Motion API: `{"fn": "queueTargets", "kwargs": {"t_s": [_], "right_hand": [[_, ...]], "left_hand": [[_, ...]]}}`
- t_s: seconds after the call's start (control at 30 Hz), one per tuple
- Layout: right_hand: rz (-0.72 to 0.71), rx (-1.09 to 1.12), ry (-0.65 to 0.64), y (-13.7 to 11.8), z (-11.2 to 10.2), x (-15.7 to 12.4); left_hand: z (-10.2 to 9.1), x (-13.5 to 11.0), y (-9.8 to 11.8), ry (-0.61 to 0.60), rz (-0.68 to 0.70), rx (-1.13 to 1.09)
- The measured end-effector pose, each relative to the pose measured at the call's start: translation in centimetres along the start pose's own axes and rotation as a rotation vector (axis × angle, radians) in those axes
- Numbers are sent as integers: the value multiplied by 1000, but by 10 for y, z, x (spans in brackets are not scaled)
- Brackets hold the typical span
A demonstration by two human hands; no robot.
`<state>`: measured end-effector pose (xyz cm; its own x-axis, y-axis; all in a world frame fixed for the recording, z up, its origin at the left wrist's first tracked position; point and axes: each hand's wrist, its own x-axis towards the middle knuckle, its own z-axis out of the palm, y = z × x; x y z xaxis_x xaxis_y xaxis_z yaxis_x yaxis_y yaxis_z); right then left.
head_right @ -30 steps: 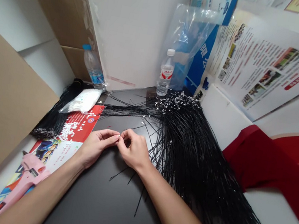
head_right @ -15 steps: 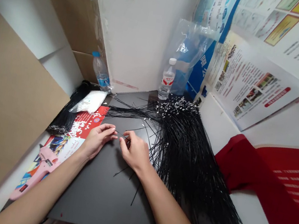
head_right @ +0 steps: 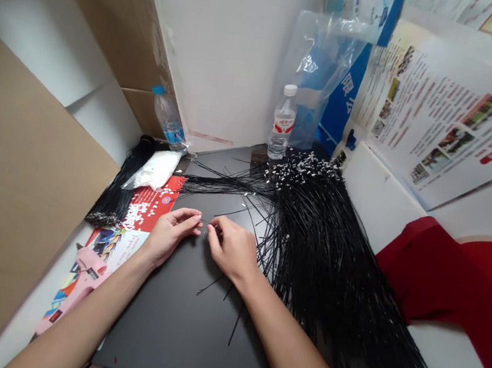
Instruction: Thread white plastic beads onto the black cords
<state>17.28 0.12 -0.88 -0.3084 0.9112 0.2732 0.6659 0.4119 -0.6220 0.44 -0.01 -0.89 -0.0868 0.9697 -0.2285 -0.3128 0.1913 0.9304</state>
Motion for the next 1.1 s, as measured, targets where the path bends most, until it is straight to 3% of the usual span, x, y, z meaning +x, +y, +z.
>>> {"fn": "queueTargets", "kwargs": {"t_s": [0.23,0.47,0.83,1.1], "right_hand": [[35,298,15,5,2,6],[41,404,-15,1,1,8],[36,342,-25,1,3,10],[-1,230,-49,-1,0,10]], "left_hand": [[-3,-4,4,-91,-86,79],[0,-3,5,-96,-67,126],[5,-4,-1,-79,17,206],[5,-4,1,-53,-20,142]]}}
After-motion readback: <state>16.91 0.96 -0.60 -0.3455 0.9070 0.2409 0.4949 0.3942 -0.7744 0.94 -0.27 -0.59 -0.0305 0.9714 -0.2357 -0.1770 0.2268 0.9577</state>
